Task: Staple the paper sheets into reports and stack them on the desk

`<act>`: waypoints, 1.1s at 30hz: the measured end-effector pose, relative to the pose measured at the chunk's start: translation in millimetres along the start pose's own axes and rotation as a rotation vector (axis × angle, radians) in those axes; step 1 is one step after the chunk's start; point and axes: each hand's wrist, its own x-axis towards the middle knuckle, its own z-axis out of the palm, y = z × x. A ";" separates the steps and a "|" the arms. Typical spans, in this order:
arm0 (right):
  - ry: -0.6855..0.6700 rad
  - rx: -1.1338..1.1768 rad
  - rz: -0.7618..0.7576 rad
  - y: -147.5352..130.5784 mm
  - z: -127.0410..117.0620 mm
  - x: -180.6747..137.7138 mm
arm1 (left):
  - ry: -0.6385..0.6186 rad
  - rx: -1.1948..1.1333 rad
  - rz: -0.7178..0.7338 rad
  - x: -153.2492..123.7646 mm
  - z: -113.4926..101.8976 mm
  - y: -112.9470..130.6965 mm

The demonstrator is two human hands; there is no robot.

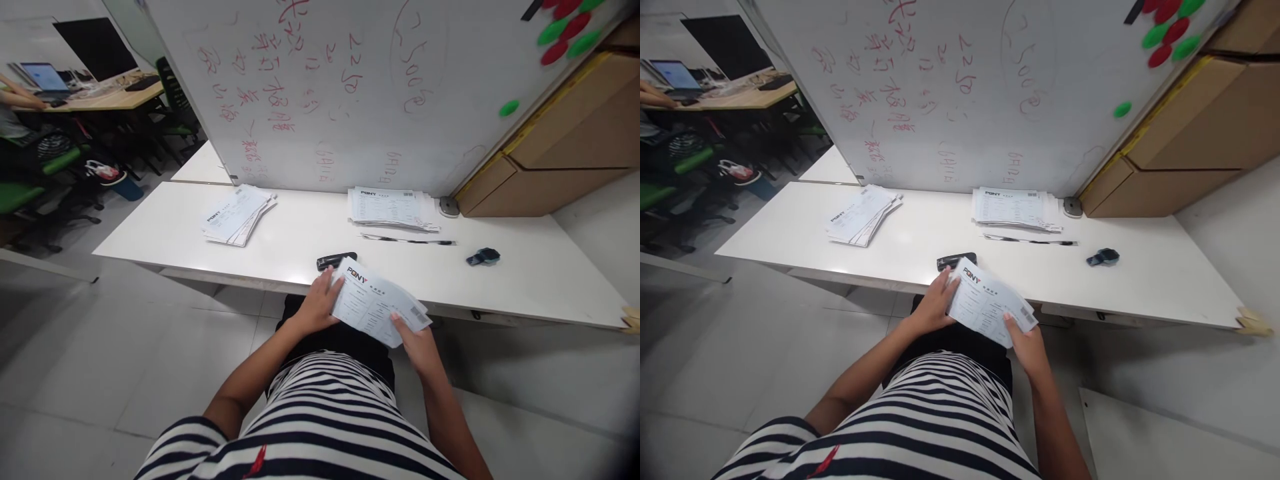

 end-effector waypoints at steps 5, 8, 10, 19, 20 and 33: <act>0.004 -0.183 -0.243 -49.2 -7.9 9.2 | 0.173 -0.503 -0.106 -8.2 -52.0 1.5; -0.036 -0.186 -0.318 -62.3 2.4 20.7 | 0.422 -0.534 -0.192 -5.6 -61.9 -7.7; -0.078 -0.162 -0.343 -61.2 18.0 32.0 | 0.536 -0.481 -0.232 -1.3 -57.0 -19.1; -0.007 -0.076 -0.342 -37.0 69.0 62.0 | 0.698 -0.329 -0.259 -1.7 -32.0 -32.2; 0.001 -0.084 -0.330 -36.2 67.6 61.3 | 0.706 -0.302 -0.243 -2.3 -33.3 -31.3; 0.105 -0.148 -0.264 -15.2 16.1 20.8 | 0.546 -0.349 -0.197 13.1 -36.3 -6.5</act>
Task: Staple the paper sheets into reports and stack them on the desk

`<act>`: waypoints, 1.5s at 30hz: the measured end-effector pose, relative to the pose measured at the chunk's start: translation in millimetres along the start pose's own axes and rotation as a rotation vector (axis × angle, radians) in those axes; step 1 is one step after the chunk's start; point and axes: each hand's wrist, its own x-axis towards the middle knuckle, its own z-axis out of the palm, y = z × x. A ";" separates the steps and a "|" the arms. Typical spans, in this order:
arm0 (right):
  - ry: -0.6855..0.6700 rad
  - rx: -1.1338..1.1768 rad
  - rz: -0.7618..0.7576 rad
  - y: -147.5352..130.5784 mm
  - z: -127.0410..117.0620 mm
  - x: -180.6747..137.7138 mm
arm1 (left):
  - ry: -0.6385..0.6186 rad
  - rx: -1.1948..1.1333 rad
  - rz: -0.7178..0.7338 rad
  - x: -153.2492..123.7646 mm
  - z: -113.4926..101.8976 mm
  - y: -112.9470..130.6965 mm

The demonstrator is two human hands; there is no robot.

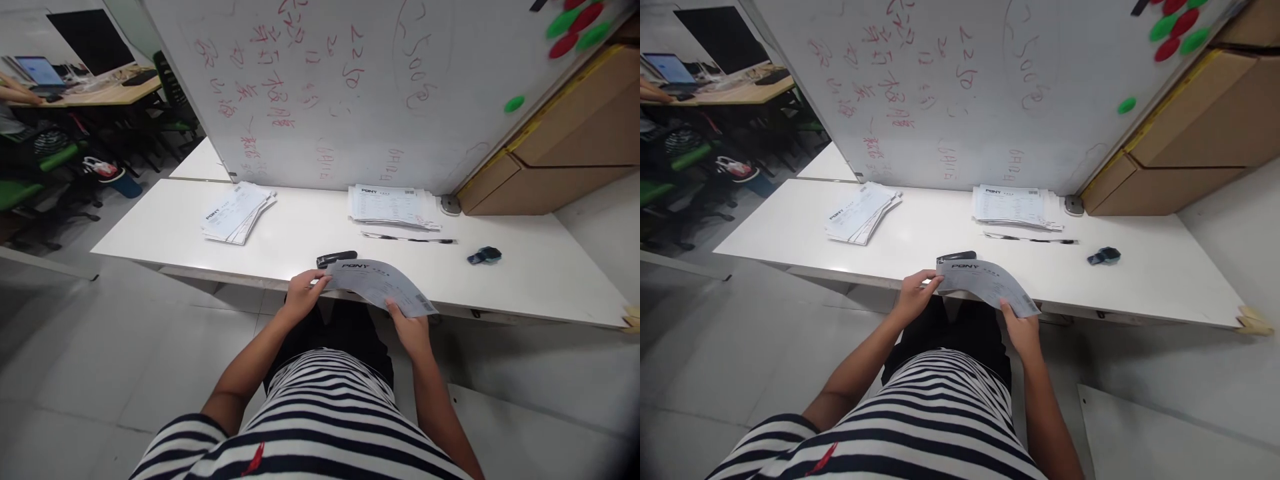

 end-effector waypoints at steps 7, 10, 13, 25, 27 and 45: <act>-0.044 0.107 0.165 21.9 -29.2 -14.0 | -0.274 -0.107 -0.086 1.0 10.1 5.7; -0.080 0.149 0.215 26.9 -33.4 -13.6 | -0.332 -0.133 -0.122 -1.6 9.7 5.9; -0.104 0.195 0.243 32.3 -32.8 -10.1 | -0.360 -0.122 -0.129 -1.9 8.6 6.1; 0.171 0.494 0.338 44.0 -26.7 -1.2 | -0.276 0.516 0.067 59.9 51.0 -30.8; 0.167 0.512 0.350 42.1 -27.3 -1.5 | -0.323 0.535 0.062 65.2 56.2 -41.3; 0.087 0.477 0.450 38.5 -43.0 5.9 | -0.426 0.359 0.194 66.7 41.6 -49.8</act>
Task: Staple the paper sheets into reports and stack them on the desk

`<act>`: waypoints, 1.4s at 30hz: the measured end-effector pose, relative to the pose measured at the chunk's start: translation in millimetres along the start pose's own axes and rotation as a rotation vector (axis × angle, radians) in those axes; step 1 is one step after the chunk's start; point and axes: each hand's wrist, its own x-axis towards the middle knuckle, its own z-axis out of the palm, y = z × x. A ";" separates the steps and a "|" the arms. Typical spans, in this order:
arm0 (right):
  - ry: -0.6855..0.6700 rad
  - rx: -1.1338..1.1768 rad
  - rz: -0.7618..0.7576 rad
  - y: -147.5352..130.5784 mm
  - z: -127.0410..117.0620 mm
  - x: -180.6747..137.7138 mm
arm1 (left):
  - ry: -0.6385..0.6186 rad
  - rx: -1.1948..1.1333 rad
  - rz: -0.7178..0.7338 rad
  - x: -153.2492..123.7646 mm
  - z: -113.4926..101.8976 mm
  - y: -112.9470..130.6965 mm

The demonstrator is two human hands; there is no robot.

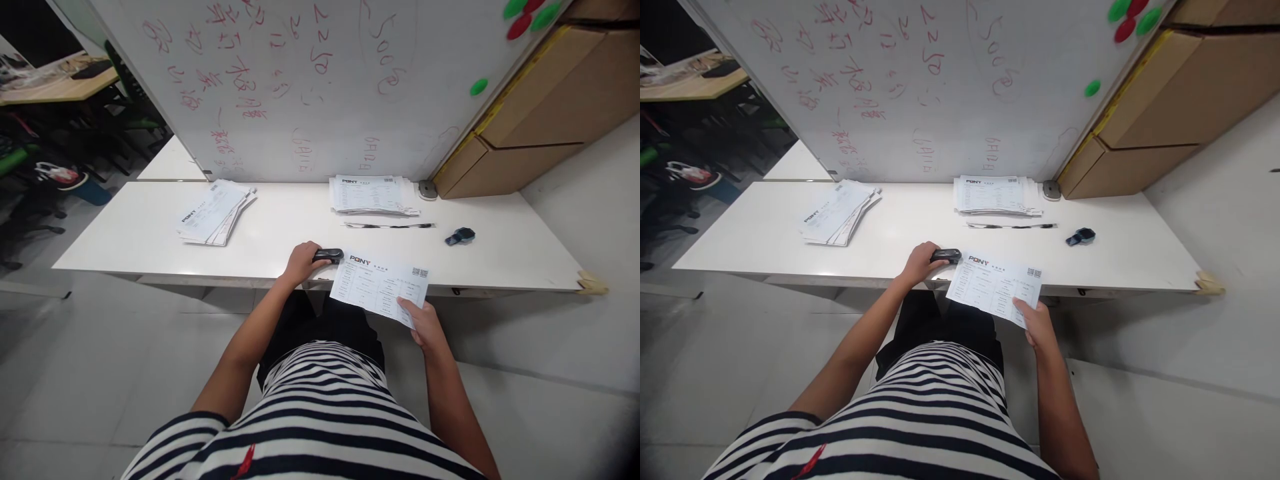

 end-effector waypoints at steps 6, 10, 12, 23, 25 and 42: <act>-0.057 -0.016 -0.016 -5.4 5.5 -0.4 | -0.026 0.056 0.013 1.0 -0.6 1.2; -0.117 -0.081 -0.012 -8.2 15.0 4.8 | -0.046 0.078 0.026 1.3 -1.4 1.9; -0.149 -0.107 -0.006 -7.1 19.5 8.4 | -0.053 0.090 0.032 0.2 -1.8 2.1; -0.240 -0.032 0.008 2.6 34.3 8.1 | 0.012 0.091 0.047 10.4 -39.1 27.2; -0.248 0.010 0.016 8.0 35.7 5.8 | 0.055 0.070 0.047 26.7 -44.1 36.4; -0.156 0.050 0.060 24.2 39.9 -6.3 | -0.135 0.326 -0.126 62.2 21.3 57.1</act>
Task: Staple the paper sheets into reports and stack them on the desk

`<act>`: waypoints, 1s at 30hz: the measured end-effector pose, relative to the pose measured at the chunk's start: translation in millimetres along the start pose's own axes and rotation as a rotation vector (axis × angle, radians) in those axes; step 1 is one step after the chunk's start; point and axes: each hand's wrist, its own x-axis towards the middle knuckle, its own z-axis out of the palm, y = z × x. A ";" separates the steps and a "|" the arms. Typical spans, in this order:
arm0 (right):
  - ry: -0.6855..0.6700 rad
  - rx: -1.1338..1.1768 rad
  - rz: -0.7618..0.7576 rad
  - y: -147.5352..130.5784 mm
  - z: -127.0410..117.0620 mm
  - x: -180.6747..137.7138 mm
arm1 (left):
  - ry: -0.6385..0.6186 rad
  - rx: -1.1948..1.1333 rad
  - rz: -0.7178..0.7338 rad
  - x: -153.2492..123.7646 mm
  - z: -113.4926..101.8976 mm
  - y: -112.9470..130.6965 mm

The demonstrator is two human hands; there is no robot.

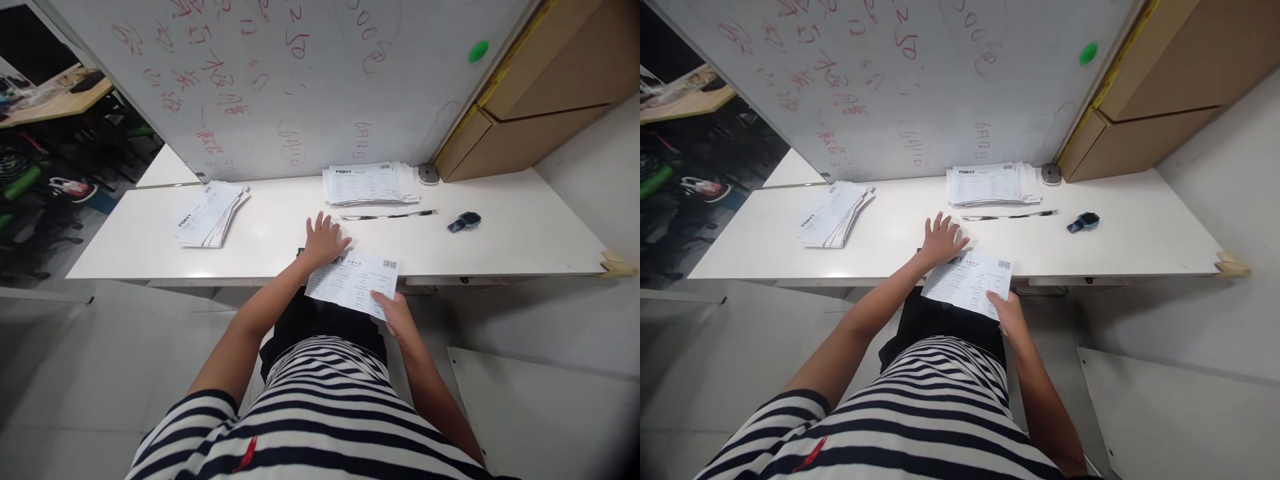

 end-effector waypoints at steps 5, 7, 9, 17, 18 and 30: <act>-0.002 -0.025 -0.019 4.4 -3.2 5.3 | 0.144 0.024 0.070 -8.2 6.4 9.5; 0.000 -0.027 -0.026 5.8 -3.5 5.7 | 0.158 0.005 0.076 -7.8 10.0 8.7; 0.002 -0.026 -0.029 6.0 -2.9 5.0 | 0.154 -0.027 0.061 -5.3 11.1 5.6; 0.006 -0.059 -0.054 0.3 1.5 -1.8 | 0.257 -0.258 0.139 -24.7 -24.4 -17.0; 0.000 -0.065 -0.058 -0.5 1.3 -2.5 | 0.221 -0.249 0.179 -31.9 -27.1 -22.9; 0.049 -0.089 -0.048 -8.3 10.3 0.3 | 0.265 -0.177 0.135 -69.9 14.9 -55.9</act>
